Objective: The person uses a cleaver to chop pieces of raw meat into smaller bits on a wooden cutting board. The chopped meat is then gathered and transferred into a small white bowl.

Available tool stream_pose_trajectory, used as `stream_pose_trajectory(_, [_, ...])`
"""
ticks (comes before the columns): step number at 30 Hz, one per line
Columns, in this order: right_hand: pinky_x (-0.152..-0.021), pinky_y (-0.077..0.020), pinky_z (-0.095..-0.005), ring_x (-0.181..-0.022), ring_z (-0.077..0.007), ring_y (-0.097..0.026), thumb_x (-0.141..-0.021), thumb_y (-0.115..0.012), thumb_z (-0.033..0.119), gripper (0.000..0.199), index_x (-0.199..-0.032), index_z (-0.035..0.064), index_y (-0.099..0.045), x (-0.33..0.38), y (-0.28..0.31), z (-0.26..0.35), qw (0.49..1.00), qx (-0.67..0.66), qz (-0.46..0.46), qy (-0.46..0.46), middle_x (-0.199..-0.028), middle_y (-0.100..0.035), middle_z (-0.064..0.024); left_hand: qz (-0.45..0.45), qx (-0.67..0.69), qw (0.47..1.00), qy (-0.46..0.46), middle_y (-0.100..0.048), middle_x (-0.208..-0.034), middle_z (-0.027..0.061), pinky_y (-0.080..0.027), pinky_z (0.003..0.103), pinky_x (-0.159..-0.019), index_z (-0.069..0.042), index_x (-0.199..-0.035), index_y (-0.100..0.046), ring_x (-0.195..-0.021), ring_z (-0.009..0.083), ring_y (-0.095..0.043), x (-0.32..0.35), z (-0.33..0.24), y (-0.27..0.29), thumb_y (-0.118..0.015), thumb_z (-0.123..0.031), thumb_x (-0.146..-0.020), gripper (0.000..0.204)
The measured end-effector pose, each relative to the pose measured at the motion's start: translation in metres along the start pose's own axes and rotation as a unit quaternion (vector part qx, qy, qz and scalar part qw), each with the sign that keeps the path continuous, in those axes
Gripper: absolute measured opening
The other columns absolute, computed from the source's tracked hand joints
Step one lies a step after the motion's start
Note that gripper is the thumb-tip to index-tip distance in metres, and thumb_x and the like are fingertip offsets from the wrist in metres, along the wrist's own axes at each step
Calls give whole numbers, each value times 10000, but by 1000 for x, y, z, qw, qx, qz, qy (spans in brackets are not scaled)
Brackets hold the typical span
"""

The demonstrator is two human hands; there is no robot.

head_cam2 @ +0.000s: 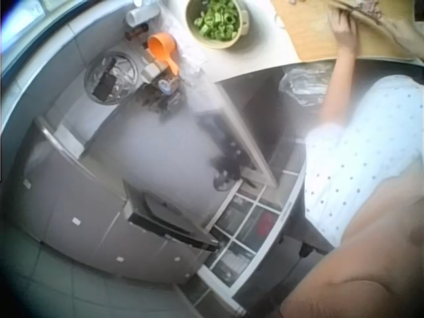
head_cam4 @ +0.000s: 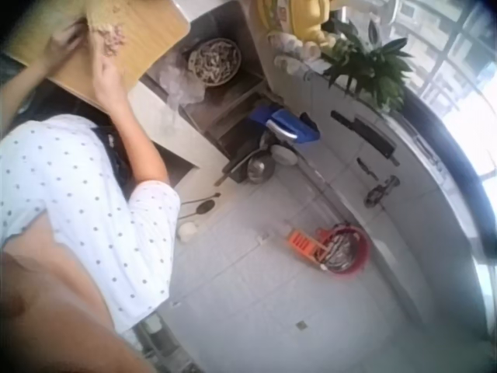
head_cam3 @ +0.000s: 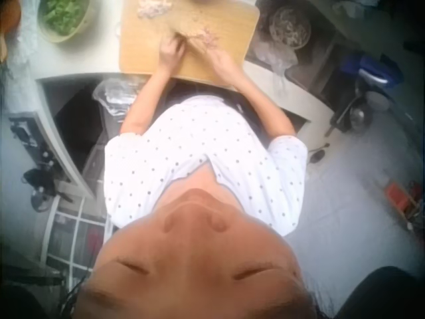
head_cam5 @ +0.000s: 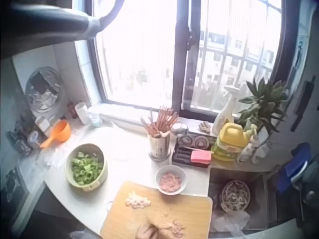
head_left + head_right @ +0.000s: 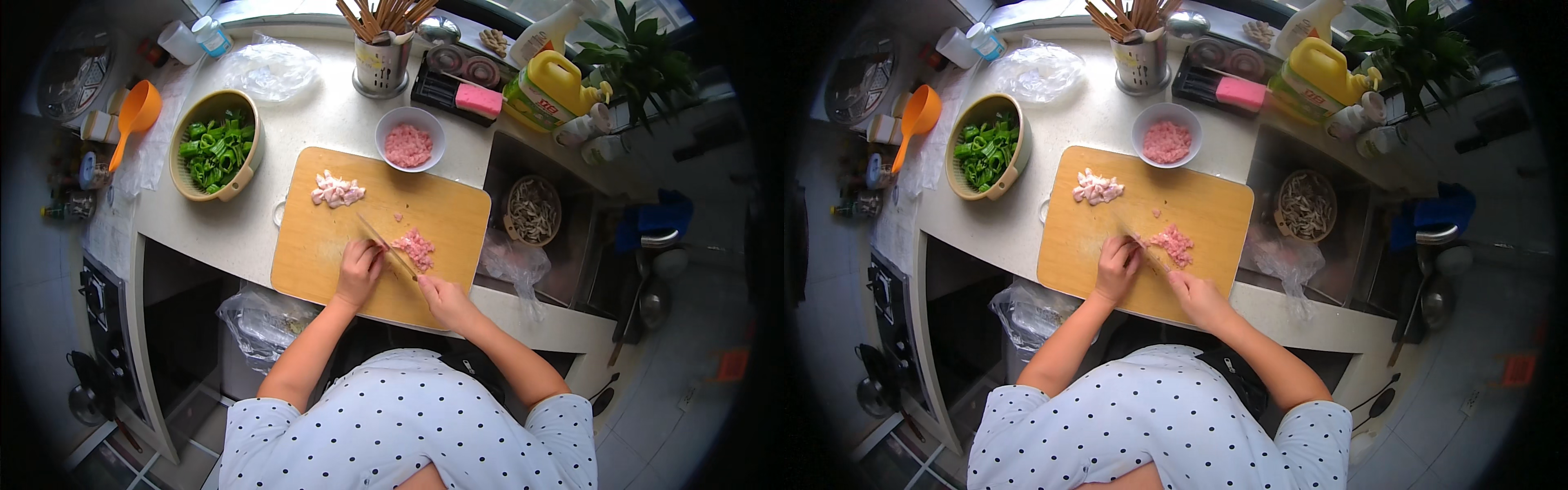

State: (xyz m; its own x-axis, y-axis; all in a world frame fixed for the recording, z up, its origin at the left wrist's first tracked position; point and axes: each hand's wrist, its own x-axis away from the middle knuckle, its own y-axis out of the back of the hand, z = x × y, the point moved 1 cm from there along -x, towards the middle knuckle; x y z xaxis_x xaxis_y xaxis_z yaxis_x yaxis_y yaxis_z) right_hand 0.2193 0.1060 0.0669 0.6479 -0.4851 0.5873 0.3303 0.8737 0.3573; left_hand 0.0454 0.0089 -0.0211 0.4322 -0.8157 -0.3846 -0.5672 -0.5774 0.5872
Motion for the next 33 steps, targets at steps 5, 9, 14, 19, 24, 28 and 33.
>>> stream_pose_trajectory(5, [-750,-496,-455,-876,-430,-634,-999,-418,384,421,-1116,41,-632,-10,-11,10,999,43,-23,9,-875,-649,-261,-11,-15,1000,4,-615,-988,142,-477,421,-817,-5,-910,-638,-911,343,-574,6,8,-6,-681,18,-723,193])
stream_pose_trajectory(9, [-768,-490,-467,-888,-440,-622,-993,-425,386,404,-1082,55,-638,-43,-27,26,997,22,-46,64,-894,-649,-258,-13,-26,1000,5,-613,-973,157,-477,424,-819,2,-886,-640,-919,359,-573,9,10,-9,-683,13,-718,174])
stream_pose_trajectory(14, [-746,-486,-478,-852,-453,-609,-992,-427,389,395,-1040,61,-643,-29,-16,-15,989,-2,-121,81,-872,-647,-256,-25,-10,1000,10,-627,-999,146,-486,405,-837,4,-935,-663,-934,335,-593,5,0,-2,-677,24,-767,169])
stream_pose_trajectory(19, [-758,-484,-490,-857,-445,-616,-994,-418,404,414,-1095,71,-642,2,10,-1,997,70,4,27,-884,-651,-255,-4,6,1000,14,-627,-1037,145,-487,406,-868,12,-994,-658,-987,342,-588,9,-1,7,-687,4,-772,224])
stream_pose_trajectory(24, [-774,-487,-502,-858,-438,-622,-990,-419,422,428,-1163,83,-615,-3,5,10,990,136,23,14,-872,-647,-273,-7,-18,1000,9,-620,-1103,154,-474,430,-901,12,-1078,-636,-1040,359,-570,14,12,-5,-676,2,-775,306])
stream_pose_trajectory(28, [-783,-486,-501,-878,-432,-625,-990,-419,421,438,-1165,67,-610,-44,-21,27,991,120,-1,65,-896,-645,-277,22,-34,999,18,-619,-1113,155,-465,446,-914,6,-1098,-636,-1062,364,-557,21,16,-7,-672,0,-771,328])
stream_pose_trajectory(33, [-748,-488,-489,-843,-441,-625,-998,-414,392,436,-1091,29,-637,-30,-1,-4,996,47,-38,62,-877,-646,-265,8,13,1000,-4,-606,-1098,151,-473,430,-900,8,-1039,-635,-1031,358,-565,15,2,8,-722,-25,-740,313])
